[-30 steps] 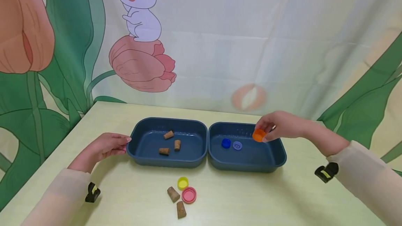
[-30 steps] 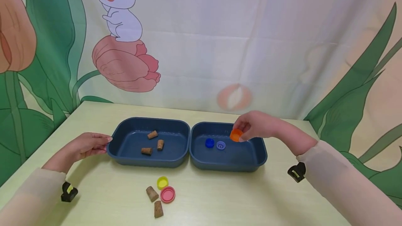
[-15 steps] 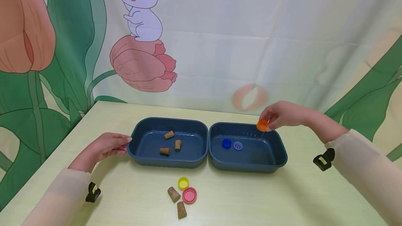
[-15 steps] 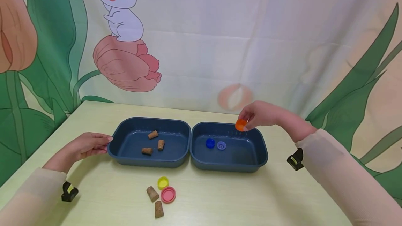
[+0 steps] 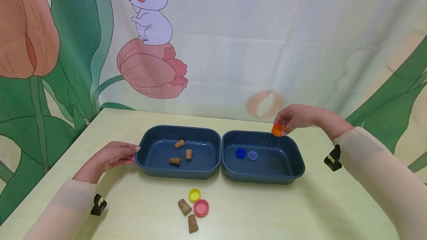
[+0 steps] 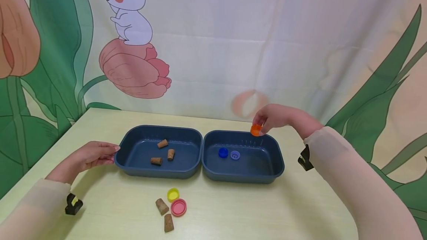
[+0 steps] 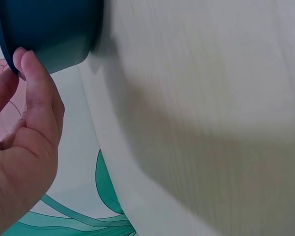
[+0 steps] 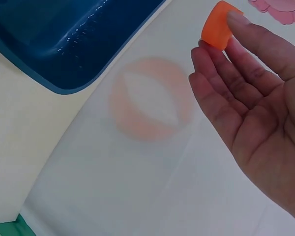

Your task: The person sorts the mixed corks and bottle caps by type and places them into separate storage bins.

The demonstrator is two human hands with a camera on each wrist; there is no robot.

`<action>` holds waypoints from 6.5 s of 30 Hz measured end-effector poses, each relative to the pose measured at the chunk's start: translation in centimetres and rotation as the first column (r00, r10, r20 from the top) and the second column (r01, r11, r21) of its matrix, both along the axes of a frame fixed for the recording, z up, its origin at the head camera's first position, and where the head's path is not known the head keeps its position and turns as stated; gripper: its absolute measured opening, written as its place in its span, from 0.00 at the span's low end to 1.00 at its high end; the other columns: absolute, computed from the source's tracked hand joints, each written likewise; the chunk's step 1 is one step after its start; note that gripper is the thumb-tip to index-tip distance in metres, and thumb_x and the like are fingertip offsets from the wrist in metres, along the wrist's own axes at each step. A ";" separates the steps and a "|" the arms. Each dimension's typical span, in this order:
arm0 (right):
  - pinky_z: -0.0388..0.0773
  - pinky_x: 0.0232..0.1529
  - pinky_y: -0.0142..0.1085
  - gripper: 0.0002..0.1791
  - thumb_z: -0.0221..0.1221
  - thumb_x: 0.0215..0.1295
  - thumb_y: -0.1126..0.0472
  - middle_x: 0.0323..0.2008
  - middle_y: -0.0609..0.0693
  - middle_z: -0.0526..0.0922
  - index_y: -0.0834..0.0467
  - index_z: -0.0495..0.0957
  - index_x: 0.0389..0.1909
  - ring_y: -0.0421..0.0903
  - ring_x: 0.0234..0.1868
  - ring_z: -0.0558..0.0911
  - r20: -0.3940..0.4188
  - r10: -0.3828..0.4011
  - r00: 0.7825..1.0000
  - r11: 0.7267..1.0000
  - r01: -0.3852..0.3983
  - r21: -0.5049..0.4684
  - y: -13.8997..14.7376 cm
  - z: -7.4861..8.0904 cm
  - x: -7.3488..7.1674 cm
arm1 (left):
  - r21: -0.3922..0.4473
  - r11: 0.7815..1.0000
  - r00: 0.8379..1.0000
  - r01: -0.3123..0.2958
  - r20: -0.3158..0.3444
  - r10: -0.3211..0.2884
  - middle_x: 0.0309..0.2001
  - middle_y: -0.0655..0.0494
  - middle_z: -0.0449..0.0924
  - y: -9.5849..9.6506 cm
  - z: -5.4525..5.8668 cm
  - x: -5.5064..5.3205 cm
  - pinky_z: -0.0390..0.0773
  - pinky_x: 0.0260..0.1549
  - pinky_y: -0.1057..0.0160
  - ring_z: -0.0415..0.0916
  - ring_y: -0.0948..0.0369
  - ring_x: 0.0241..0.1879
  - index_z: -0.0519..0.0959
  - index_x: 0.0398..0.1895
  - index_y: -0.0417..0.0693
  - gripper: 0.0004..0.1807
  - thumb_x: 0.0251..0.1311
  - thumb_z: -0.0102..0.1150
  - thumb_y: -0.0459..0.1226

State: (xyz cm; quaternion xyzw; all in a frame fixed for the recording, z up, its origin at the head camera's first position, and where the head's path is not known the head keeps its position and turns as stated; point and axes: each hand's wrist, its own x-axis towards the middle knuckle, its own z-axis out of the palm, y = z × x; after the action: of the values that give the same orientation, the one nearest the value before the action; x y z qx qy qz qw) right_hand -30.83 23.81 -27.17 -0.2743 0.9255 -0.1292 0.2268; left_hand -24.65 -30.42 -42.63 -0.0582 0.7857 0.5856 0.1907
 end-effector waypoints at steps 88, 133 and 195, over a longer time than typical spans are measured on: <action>0.75 0.39 0.32 0.09 0.69 0.60 0.66 0.35 0.49 0.78 0.59 0.81 0.40 0.44 0.35 0.74 0.155 -0.141 0.978 0.963 0.099 0.251 -3.3 -11.8 -4.4 | -0.023 1.000 1.000 -0.004 0.004 0.004 0.27 0.64 0.83 0.0 -0.1 0.1 0.86 0.34 0.72 0.81 0.69 0.28 0.72 0.62 0.23 0.24 0.76 0.54 0.39; 0.85 0.52 0.46 0.16 0.62 0.65 0.69 0.47 0.63 0.86 0.71 0.80 0.52 0.52 0.43 0.84 -0.087 -0.005 0.996 0.985 0.020 0.174 -1.1 -5.9 -1.7 | -0.026 1.000 1.000 -0.005 0.004 0.005 0.27 0.63 0.83 -0.2 -0.1 0.3 0.86 0.34 0.72 0.81 0.69 0.28 0.70 0.63 0.23 0.25 0.76 0.54 0.39; 0.85 0.55 0.42 0.20 0.69 0.66 0.53 0.51 0.52 0.87 0.58 0.82 0.55 0.52 0.51 0.84 -0.120 -0.040 0.992 0.921 -0.010 -0.390 -10.3 -11.3 15.1 | 0.012 1.000 1.000 0.013 -0.005 -0.013 0.27 0.64 0.83 -0.3 -0.5 0.0 0.86 0.34 0.72 0.81 0.69 0.29 0.73 0.61 0.24 0.24 0.76 0.54 0.39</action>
State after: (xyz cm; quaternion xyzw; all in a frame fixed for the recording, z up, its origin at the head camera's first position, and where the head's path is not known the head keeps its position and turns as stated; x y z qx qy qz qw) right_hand -15.72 13.54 -38.45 -0.3142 0.8959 -0.2949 0.1079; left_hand -24.64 -30.72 -43.13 -0.0506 0.7830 0.5891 0.1932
